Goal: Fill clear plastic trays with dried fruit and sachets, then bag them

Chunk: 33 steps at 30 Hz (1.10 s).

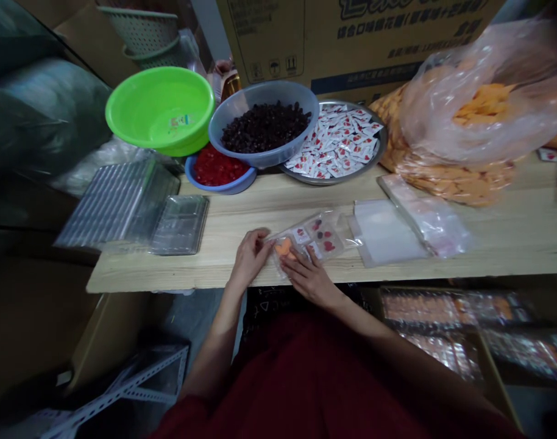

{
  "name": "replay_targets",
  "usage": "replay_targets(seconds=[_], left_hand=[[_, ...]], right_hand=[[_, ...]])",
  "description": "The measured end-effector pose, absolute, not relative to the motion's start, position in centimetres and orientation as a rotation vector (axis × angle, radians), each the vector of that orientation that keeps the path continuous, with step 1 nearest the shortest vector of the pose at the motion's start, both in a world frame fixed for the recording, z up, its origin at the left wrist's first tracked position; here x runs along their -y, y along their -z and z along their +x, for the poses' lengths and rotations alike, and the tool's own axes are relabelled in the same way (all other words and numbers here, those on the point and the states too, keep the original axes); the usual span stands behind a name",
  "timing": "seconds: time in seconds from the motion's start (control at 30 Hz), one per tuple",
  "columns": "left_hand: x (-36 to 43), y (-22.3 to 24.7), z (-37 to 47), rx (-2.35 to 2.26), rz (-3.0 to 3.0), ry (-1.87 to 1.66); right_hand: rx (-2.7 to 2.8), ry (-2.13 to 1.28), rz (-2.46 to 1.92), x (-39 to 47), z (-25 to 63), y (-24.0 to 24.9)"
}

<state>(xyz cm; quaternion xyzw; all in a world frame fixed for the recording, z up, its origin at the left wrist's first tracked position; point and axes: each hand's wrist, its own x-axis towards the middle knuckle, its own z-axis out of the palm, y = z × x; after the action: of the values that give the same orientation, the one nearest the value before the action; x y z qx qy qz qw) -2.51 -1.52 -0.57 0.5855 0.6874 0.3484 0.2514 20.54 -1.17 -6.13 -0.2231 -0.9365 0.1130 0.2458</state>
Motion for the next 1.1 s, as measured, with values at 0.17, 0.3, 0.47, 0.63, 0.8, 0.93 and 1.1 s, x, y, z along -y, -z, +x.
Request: replay_targets(seconds=[0.17,0.3,0.47,0.63,0.8,0.93,1.1], left_hand=[[1.4,1.1,-2.6,-1.858,1.483,-0.831],[2.1,1.3,-2.9,-1.815,1.415,-0.867],[2.8,0.7,-3.4,-1.725,1.31,-0.985],[3.4,0.1,-3.2,-1.551,1.708,-0.901],[3.2,1.1,-1.7,-1.439,1.888,-0.869],[1.9,2.5,-0.7,-1.467,1.996,-0.846],[1.5,2.6,0.1,-1.465,2.104,-0.77]], right_hand=[[2.453,-0.213,-0.726,2.8,19.3,7.0],[2.367,-0.18,-0.626,3.6,19.6,7.6],[2.322,-0.318,-0.542,2.8,21.1,7.0],[2.245,-0.357,-0.622,2.5,21.5,7.2],[2.134,-0.369,-0.829,3.0,21.2,7.8],[2.102,-0.298,-0.934,2.5,21.4,7.7],[2.091,-0.389,-0.813,1.9,21.6,6.6]])
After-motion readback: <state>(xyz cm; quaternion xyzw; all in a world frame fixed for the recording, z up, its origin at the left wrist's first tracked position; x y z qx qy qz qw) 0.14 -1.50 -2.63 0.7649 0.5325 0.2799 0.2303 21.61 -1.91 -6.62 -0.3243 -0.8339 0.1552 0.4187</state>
